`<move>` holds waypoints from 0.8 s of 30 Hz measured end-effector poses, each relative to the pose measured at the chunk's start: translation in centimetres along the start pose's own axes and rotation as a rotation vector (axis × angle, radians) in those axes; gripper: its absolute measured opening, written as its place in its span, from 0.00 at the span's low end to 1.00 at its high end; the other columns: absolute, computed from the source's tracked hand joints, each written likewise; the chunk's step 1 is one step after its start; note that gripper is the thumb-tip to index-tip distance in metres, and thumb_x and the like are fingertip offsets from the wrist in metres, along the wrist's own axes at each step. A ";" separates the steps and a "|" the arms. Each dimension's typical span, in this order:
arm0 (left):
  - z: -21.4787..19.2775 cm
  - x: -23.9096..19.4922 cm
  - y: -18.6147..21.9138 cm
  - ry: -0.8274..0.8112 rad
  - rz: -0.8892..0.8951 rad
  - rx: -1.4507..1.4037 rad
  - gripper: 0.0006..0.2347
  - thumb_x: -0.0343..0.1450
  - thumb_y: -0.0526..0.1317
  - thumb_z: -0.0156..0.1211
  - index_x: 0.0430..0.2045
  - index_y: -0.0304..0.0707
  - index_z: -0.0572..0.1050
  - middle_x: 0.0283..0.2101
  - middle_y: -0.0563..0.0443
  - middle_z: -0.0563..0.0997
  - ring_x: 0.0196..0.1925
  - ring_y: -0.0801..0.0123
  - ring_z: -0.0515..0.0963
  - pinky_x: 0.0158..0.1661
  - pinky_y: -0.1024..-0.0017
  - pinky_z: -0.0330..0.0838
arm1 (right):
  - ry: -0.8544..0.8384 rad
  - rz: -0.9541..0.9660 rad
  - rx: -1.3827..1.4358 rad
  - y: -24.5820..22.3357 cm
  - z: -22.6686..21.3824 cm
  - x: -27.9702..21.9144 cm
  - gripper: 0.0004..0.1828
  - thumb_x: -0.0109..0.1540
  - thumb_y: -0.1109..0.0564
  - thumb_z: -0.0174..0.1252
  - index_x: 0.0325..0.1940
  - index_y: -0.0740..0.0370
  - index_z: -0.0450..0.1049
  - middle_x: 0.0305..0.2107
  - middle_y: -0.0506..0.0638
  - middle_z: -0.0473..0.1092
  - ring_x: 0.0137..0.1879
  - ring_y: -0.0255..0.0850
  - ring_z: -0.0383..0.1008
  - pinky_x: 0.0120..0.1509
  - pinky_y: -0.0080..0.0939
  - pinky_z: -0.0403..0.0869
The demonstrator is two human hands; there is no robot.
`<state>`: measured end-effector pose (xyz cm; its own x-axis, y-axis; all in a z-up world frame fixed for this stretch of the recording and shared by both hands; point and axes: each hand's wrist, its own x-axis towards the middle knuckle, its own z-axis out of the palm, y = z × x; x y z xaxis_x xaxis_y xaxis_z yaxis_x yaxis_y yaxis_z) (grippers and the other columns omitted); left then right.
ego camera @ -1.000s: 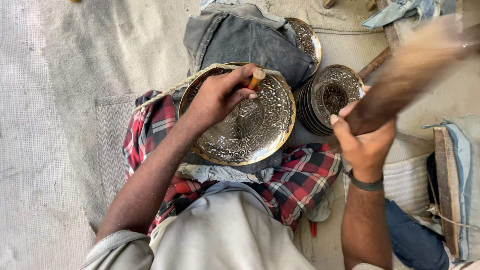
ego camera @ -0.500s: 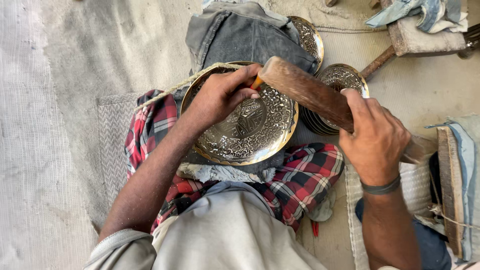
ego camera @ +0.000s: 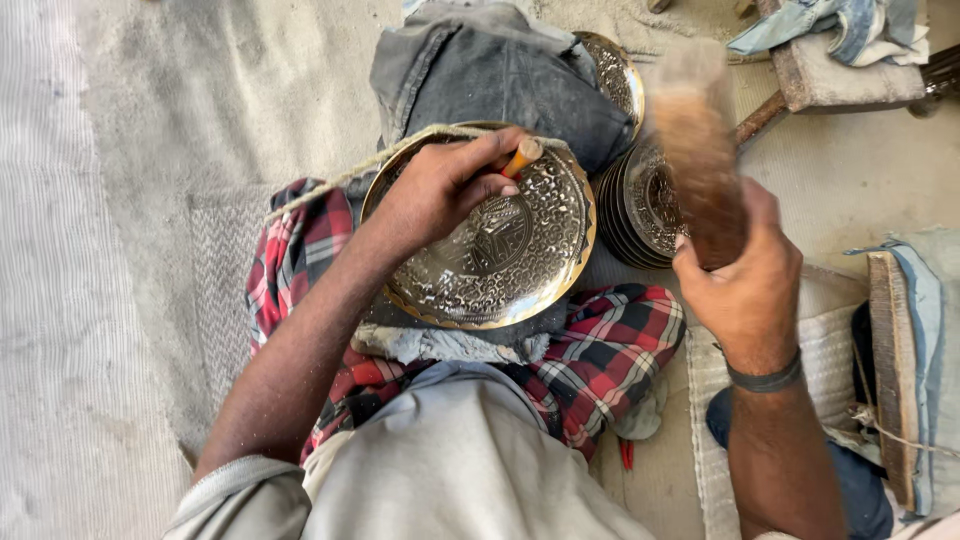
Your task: The person sits on the floor and uses a hammer and chisel to engrave intricate patterns onto a brass plate. The plate is held steady on a cushion while the person repeatedly strikes the chisel to create detailed designs.
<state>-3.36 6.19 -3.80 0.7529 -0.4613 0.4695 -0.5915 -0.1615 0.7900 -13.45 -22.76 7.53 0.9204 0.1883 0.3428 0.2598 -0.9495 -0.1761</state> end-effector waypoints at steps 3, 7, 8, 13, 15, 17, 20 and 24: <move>-0.3 -0.2 0.7 0.027 0.000 -0.018 0.21 0.75 0.41 0.64 0.62 0.43 0.68 0.43 0.46 0.84 0.45 0.59 0.87 0.45 0.65 0.82 | -0.077 0.028 -0.111 1.1 0.5 -0.8 0.29 0.63 0.64 0.69 0.67 0.58 0.69 0.45 0.59 0.77 0.51 0.52 0.80 0.56 0.52 0.78; 0.1 -0.1 1.0 0.078 0.003 0.034 0.21 0.74 0.40 0.65 0.62 0.43 0.68 0.44 0.45 0.84 0.46 0.59 0.87 0.45 0.65 0.81 | 0.146 0.117 0.608 2.5 1.4 -1.6 0.27 0.69 0.65 0.69 0.68 0.61 0.64 0.47 0.56 0.73 0.52 0.40 0.76 0.60 0.40 0.76; 0.1 -0.3 1.1 0.069 -0.011 0.016 0.21 0.74 0.39 0.65 0.62 0.41 0.68 0.44 0.45 0.84 0.46 0.59 0.87 0.45 0.65 0.81 | 0.115 0.119 0.545 2.6 1.7 -1.7 0.29 0.66 0.65 0.70 0.67 0.61 0.65 0.46 0.55 0.74 0.51 0.40 0.76 0.59 0.40 0.76; -0.4 -2.1 1.6 0.262 0.113 -0.142 0.10 0.81 0.34 0.61 0.56 0.41 0.70 0.48 0.42 0.82 0.50 0.62 0.84 0.53 0.66 0.80 | -0.066 0.180 0.270 2.6 4.1 -2.2 0.37 0.55 0.63 0.73 0.67 0.65 0.68 0.43 0.52 0.78 0.47 0.41 0.79 0.53 0.42 0.78; -1.1 -5.4 2.0 0.478 -0.167 -0.319 0.17 0.80 0.35 0.62 0.63 0.36 0.66 0.52 0.43 0.83 0.54 0.64 0.84 0.57 0.64 0.82 | -0.044 0.246 0.623 2.2 6.2 -2.1 0.35 0.59 0.61 0.72 0.67 0.66 0.66 0.42 0.48 0.76 0.49 0.37 0.78 0.56 0.39 0.78; -1.7 -7.9 1.7 0.762 -0.235 -0.490 0.19 0.83 0.34 0.61 0.65 0.41 0.60 0.48 0.43 0.84 0.51 0.66 0.84 0.55 0.71 0.80 | 0.004 0.214 0.928 2.2 8.4 -2.4 0.33 0.62 0.60 0.72 0.66 0.66 0.63 0.45 0.45 0.73 0.53 0.36 0.75 0.61 0.39 0.78; -1.6 -9.2 -0.1 1.109 -0.370 -0.846 0.24 0.78 0.35 0.62 0.66 0.44 0.57 0.47 0.44 0.82 0.48 0.64 0.84 0.47 0.70 0.81 | -0.033 0.201 0.804 2.8 10.8 -2.2 0.29 0.62 0.60 0.73 0.62 0.65 0.67 0.39 0.47 0.75 0.45 0.36 0.78 0.55 0.39 0.79; -1.0 -8.7 -2.1 1.158 -0.468 -0.884 0.25 0.76 0.37 0.64 0.66 0.46 0.57 0.46 0.43 0.83 0.46 0.61 0.84 0.45 0.66 0.82 | -0.023 0.257 0.713 2.6 12.0 -2.3 0.29 0.61 0.61 0.70 0.63 0.66 0.68 0.39 0.50 0.75 0.43 0.37 0.77 0.53 0.41 0.79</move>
<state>-8.37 11.41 -9.13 0.8697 0.4626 -0.1723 -0.2041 0.6548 0.7278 -11.37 -22.65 -4.83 0.9813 -0.0041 0.1926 0.1554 -0.5735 -0.8043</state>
